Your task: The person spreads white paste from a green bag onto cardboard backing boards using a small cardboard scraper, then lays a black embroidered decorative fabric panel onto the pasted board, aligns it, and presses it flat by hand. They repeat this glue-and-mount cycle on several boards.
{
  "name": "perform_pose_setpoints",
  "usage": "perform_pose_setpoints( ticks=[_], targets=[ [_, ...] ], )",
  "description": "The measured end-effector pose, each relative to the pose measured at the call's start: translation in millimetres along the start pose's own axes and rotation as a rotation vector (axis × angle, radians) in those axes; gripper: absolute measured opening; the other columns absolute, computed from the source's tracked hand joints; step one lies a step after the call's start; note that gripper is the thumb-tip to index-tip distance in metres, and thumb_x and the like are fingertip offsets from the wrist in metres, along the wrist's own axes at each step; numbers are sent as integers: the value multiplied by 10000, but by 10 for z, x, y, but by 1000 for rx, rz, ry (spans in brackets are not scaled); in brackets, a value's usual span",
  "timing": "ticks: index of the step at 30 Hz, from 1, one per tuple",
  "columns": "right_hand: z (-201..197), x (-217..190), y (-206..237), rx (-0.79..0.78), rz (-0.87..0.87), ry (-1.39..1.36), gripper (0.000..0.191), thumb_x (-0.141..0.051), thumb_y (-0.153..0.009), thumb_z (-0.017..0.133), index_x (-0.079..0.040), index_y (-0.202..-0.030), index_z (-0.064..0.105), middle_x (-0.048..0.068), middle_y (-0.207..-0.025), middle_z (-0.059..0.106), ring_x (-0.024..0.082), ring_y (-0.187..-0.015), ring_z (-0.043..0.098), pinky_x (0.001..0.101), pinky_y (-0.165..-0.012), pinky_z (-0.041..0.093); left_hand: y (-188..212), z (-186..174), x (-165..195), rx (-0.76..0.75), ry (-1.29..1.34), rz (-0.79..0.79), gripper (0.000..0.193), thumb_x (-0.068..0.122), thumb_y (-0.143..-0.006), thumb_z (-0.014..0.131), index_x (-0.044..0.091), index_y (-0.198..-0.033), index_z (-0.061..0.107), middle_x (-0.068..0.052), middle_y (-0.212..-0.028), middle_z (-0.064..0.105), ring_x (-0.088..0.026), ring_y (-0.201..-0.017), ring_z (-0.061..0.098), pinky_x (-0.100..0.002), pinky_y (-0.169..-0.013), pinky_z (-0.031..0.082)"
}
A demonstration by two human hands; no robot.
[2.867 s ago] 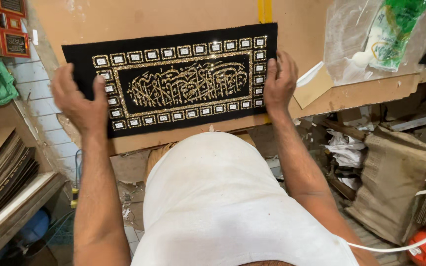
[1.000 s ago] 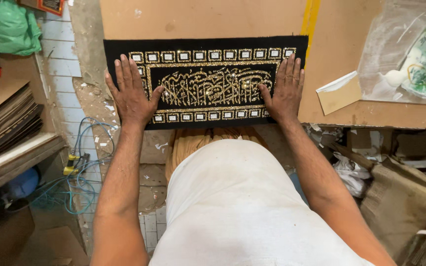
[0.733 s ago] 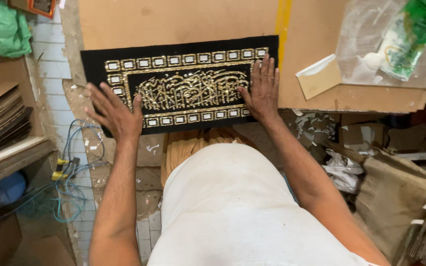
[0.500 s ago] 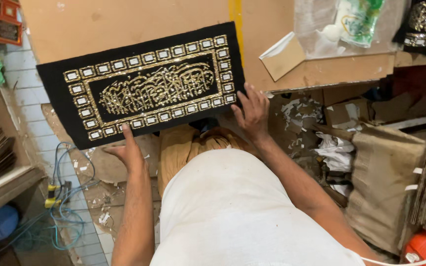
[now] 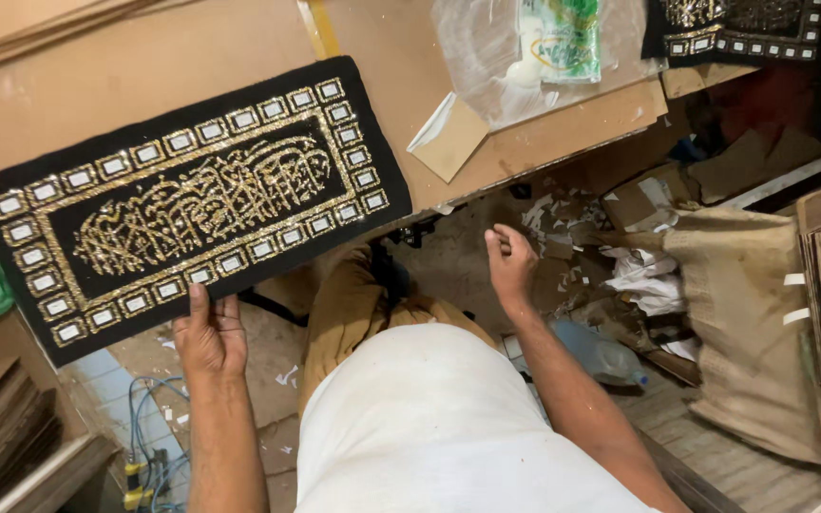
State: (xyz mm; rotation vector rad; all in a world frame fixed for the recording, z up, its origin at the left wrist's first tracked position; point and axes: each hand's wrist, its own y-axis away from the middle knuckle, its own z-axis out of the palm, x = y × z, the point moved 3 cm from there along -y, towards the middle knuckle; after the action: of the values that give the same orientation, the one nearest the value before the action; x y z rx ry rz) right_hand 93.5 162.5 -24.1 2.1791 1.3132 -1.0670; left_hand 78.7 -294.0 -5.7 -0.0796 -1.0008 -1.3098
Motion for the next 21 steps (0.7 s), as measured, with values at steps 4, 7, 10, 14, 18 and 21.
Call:
perform_pose_setpoints(
  ticks=[4,7,10,14,18,21],
  targets=[
    [228,-318,-740,40,81,-144,438,-362,-916,763,6,-1137,674,110,-930,755,187,-796,739,329,-697,587,-327,687,237,-127,-9,68,297,47,-1015,720,26,-1298,630,-98,-1320,700,-233,-1236,694,-438,-1176,551],
    [402,-599,-1172,-1,221,73,545,-485,-822,857,7,-998,702,123,-809,745,220,-739,730,354,-706,583,-688,1300,329,-201,-2,87,308,46,-1012,716,26,-1309,636,-104,-1314,703,-229,-1224,700,-429,-1137,513],
    [533,-803,-1410,-66,306,374,553,-577,-750,898,-51,-835,748,125,-822,733,282,-773,683,420,-686,534,-1068,1969,346,-308,36,93,249,33,-1072,725,7,-1302,633,-119,-1277,697,-231,-1167,685,-460,-1162,511],
    [666,-808,-1552,-118,460,217,514,-514,-723,887,-55,-854,696,92,-786,746,240,-733,701,398,-682,539,-1553,2864,174,-382,67,32,309,35,-1012,729,20,-1300,619,-117,-1276,703,-244,-1194,692,-458,-1160,507],
    [716,-690,-1651,-114,532,-366,388,-335,-841,844,-16,-969,663,94,-885,731,175,-776,676,360,-702,551,-2063,3785,-177,-466,93,-42,397,34,-985,744,17,-1341,569,-141,-1329,680,-288,-1259,680,-477,-1167,497],
    [625,-581,-1669,-89,591,-745,265,-192,-925,753,-16,-1077,626,82,-984,734,133,-862,688,324,-790,564,-2394,4447,-527,-589,107,-58,469,70,-976,751,47,-1380,513,-134,-1359,640,-297,-1290,652,-498,-1162,500]
  ],
)
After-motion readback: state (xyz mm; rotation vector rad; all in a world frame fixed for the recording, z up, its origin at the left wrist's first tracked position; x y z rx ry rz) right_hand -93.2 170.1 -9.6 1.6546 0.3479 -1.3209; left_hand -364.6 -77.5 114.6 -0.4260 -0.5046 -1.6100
